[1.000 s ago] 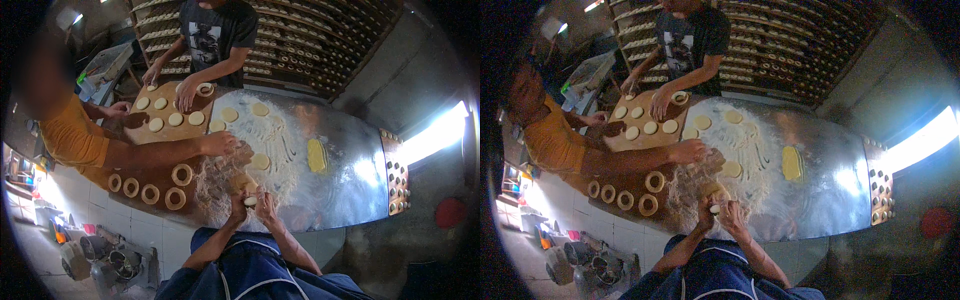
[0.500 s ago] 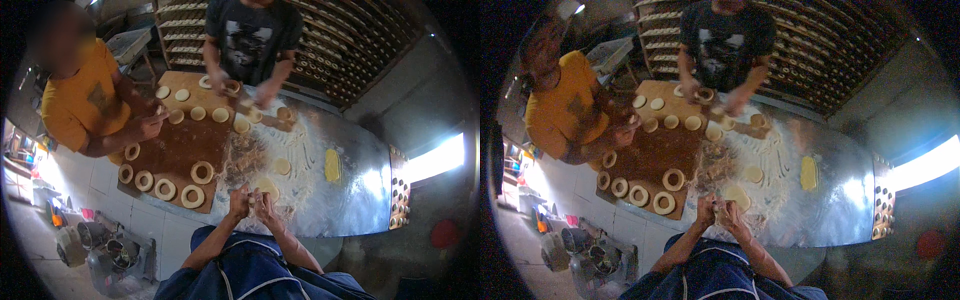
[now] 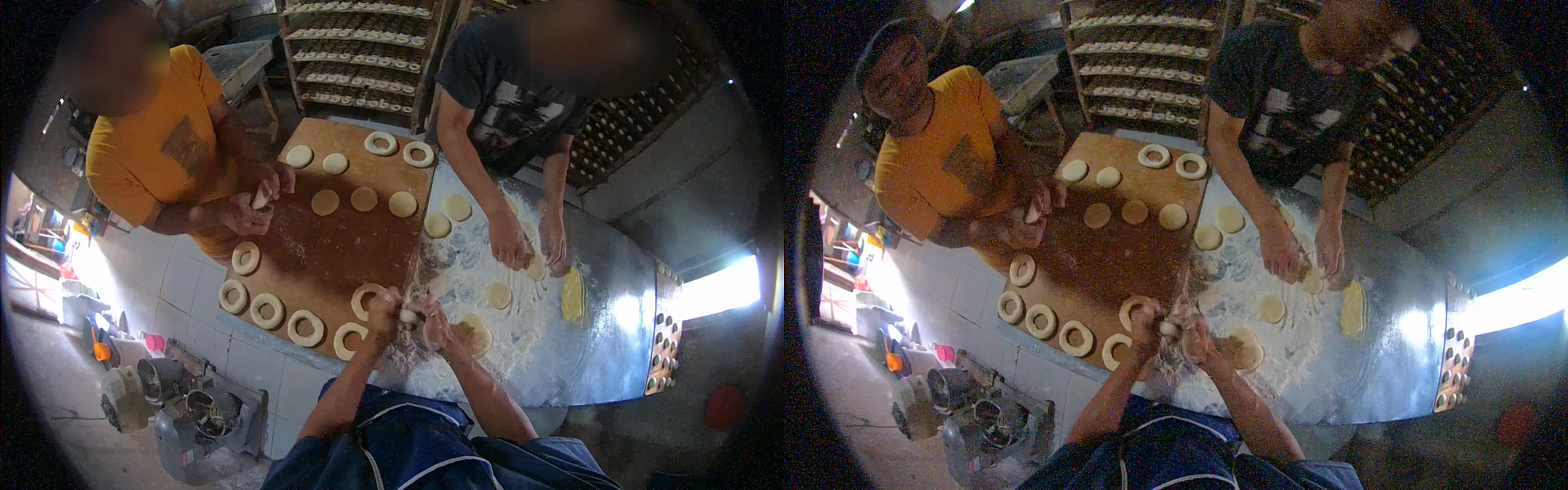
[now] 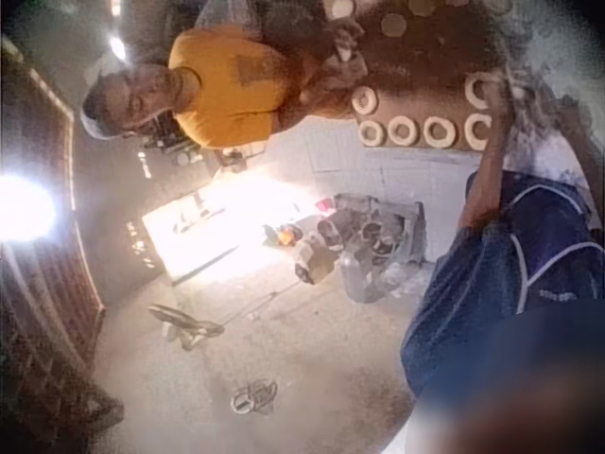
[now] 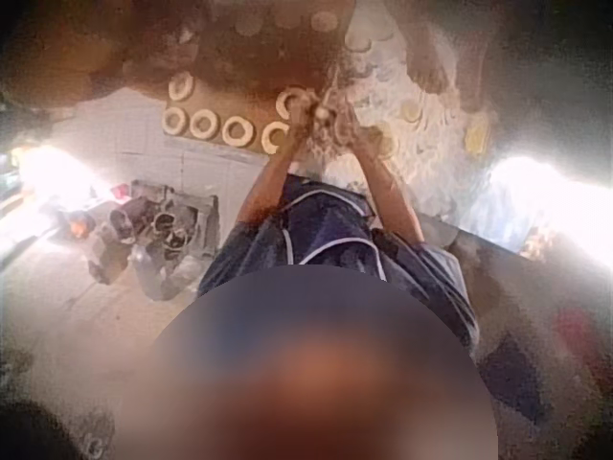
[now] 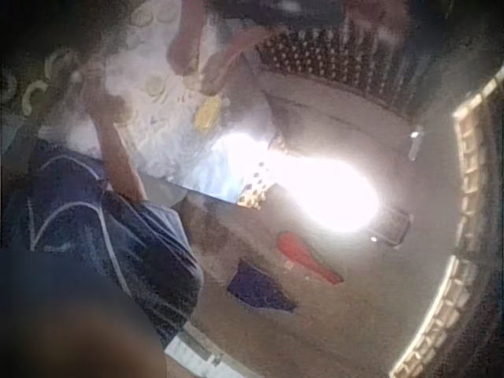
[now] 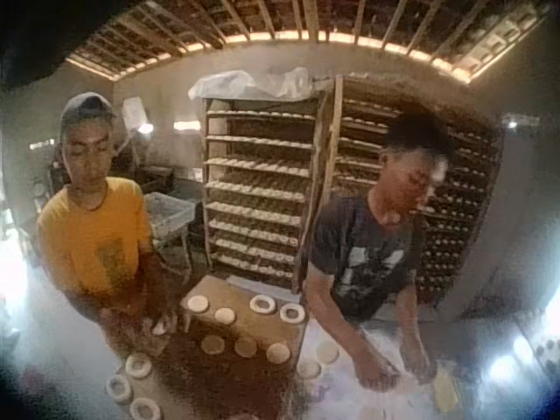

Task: The person shapes small dough pieces into ring forms by hand and places them on a wooden board. Other workers are also shaping dough nearby. The rings are arranged in rows on the board.

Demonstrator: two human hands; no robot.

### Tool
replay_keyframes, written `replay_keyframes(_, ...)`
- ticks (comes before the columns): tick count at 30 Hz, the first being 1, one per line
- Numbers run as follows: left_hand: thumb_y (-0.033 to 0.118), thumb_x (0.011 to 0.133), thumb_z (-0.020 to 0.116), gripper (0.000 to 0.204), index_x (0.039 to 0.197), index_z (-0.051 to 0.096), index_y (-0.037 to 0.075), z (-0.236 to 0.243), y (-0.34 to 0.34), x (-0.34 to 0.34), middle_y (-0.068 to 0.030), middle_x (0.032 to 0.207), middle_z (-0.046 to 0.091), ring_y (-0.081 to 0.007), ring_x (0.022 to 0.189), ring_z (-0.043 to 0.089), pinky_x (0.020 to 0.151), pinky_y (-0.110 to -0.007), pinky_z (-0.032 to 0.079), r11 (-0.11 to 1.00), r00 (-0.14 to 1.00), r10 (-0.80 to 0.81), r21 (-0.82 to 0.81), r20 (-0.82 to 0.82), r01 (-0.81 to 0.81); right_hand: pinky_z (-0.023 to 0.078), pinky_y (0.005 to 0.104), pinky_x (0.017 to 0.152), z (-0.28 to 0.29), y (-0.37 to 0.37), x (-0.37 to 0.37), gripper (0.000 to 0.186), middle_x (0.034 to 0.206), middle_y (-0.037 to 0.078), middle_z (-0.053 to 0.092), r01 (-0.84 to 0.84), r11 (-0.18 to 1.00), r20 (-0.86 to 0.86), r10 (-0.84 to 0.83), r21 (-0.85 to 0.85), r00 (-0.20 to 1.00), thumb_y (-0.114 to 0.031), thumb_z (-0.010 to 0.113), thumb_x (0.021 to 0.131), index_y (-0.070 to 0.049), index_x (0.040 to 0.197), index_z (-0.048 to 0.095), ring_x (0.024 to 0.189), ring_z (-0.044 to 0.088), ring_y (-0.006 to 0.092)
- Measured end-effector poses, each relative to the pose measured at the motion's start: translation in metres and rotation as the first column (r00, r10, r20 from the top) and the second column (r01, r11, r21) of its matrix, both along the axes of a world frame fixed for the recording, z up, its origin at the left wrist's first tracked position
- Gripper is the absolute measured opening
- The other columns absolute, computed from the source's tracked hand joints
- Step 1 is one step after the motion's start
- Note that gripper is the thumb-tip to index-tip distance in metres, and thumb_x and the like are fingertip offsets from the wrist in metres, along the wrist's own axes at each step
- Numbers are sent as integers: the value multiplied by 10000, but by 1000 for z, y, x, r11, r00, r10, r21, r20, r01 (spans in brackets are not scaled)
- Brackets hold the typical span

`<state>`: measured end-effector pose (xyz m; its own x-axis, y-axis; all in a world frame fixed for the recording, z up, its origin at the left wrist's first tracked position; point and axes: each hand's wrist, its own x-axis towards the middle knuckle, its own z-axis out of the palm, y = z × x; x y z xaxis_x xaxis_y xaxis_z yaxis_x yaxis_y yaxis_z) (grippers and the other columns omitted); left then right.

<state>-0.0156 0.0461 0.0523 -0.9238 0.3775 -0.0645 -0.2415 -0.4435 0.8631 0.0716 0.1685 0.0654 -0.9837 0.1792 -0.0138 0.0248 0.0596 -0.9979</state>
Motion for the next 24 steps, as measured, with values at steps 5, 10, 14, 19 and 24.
replay_keyframes(5, 267, 907, 489, 271, 809, 555, 23, -11, -16, -92, -96, 801, 543, -237, 699, 550, 584, -393, 490, 951, 1000, -9, -308, 10, 11, 471, 399, 791, 33, 24, -94, 480, 1067, 198, 565, -141, 965, 130, 114, 223, 985, -311, 694, 840, -22, 1159, 481, 946, 558, 250)
replay_keyframes(10, 312, 936, 527, 313, 1000, 611, 17, -40, 0, -129, -180, 1007, 617, -339, 915, 615, 736, -445, 537, 329, 692, -260, -735, -674, -593, 380, 468, 1036, 42, 11, -94, 705, 1246, 296, 502, 160, 762, 184, -345, 627, 920, -262, 770, 752, 57, 1284, 435, 1283, 419, 394)
replay_keyframes(14, 315, 915, 593, 306, 1056, 621, 45, -61, -6, -138, -183, 1091, 616, -337, 1068, 576, 896, -465, 480, 526, 718, -336, -754, -609, -393, 408, 489, 965, 35, 19, -19, 644, 1169, 261, 542, 192, 846, 316, -383, 498, 868, -249, 742, 779, 42, 1276, 453, 1178, 484, 388)
replay_keyframes(19, 259, 886, 645, 300, 1108, 619, 59, -72, -5, -146, -176, 1078, 628, -329, 1085, 565, 925, -464, 450, 691, 725, -316, -672, -612, -267, 407, 477, 893, 16, 95, 65, 481, 991, 184, 595, 283, 363, 70, -714, 888, 697, -222, 697, 810, -9, 1206, 525, 1024, 518, 369)
replay_keyframes(24, 171, 867, 635, 272, 1097, 611, 29, -7, 28, -78, -176, 1029, 644, -328, 972, 614, 829, -400, 490, 625, 699, -298, -687, -650, -372, 425, 460, 868, 3, 145, 77, 443, 967, 172, 606, 296, 282, -30, -676, 913, 736, -209, 722, 777, -52, 1157, 557, 1006, 529, 363)
